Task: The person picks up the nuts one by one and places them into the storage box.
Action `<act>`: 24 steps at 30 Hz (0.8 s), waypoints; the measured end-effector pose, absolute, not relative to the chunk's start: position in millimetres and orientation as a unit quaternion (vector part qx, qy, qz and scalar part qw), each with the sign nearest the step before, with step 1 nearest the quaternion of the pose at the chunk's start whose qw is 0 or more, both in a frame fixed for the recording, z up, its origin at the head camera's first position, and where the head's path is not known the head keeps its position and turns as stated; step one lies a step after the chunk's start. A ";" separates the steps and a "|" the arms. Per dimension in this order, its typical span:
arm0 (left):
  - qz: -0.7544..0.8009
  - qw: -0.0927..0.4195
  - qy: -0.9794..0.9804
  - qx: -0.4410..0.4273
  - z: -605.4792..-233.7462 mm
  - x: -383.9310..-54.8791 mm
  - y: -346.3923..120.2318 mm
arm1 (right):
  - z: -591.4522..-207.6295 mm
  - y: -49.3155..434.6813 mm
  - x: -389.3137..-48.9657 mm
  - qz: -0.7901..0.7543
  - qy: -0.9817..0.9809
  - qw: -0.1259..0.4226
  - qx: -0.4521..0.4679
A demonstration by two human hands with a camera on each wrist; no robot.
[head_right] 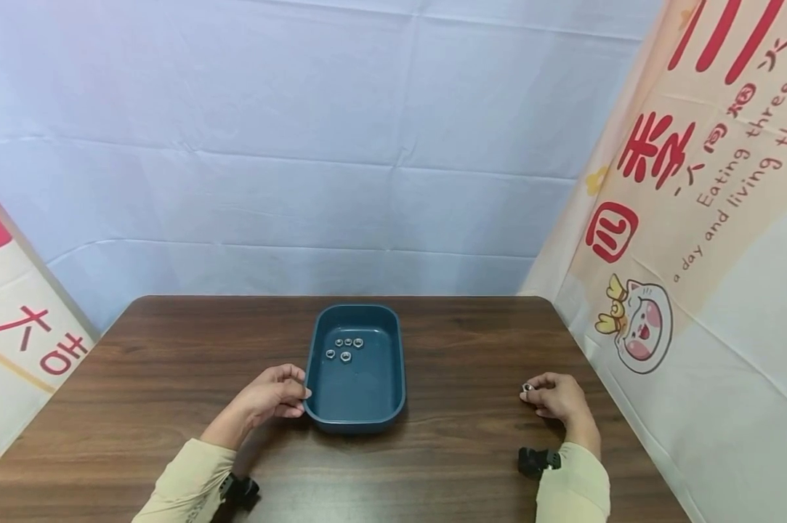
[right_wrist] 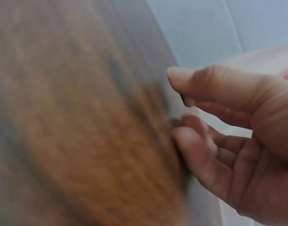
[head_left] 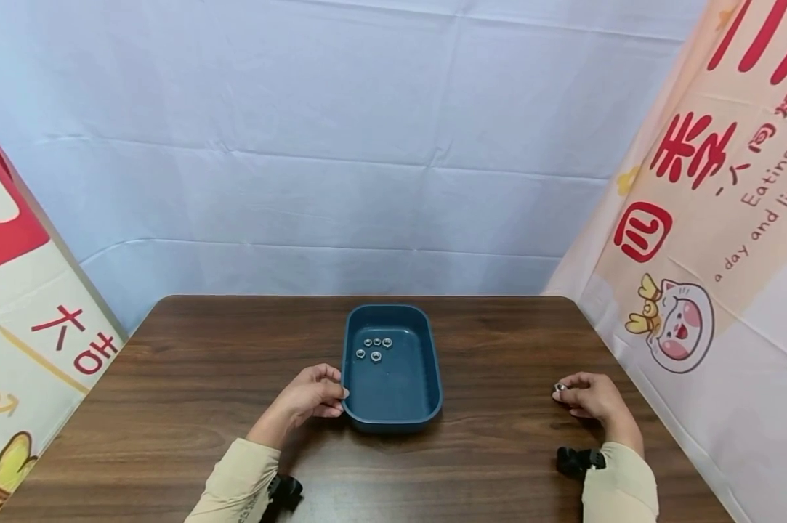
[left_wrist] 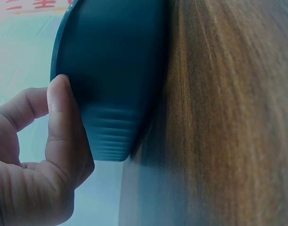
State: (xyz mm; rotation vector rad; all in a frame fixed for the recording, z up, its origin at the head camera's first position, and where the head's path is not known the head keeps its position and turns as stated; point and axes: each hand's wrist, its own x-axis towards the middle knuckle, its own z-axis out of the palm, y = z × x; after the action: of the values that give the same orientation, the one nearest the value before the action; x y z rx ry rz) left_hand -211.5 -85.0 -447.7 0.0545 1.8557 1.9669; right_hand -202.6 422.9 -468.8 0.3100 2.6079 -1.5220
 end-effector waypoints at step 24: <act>0.709 0.217 0.671 0.018 -448.1 -211.3 -84.8 | -468.4 424.1 -198.2 -0.554 0.829 0.076 0.006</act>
State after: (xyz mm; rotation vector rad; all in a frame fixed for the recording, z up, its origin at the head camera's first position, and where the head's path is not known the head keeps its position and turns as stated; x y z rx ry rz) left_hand -211.3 -84.8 -448.1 0.0486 1.8580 1.9635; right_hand -198.2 424.1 -468.4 0.0172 2.4861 -1.6614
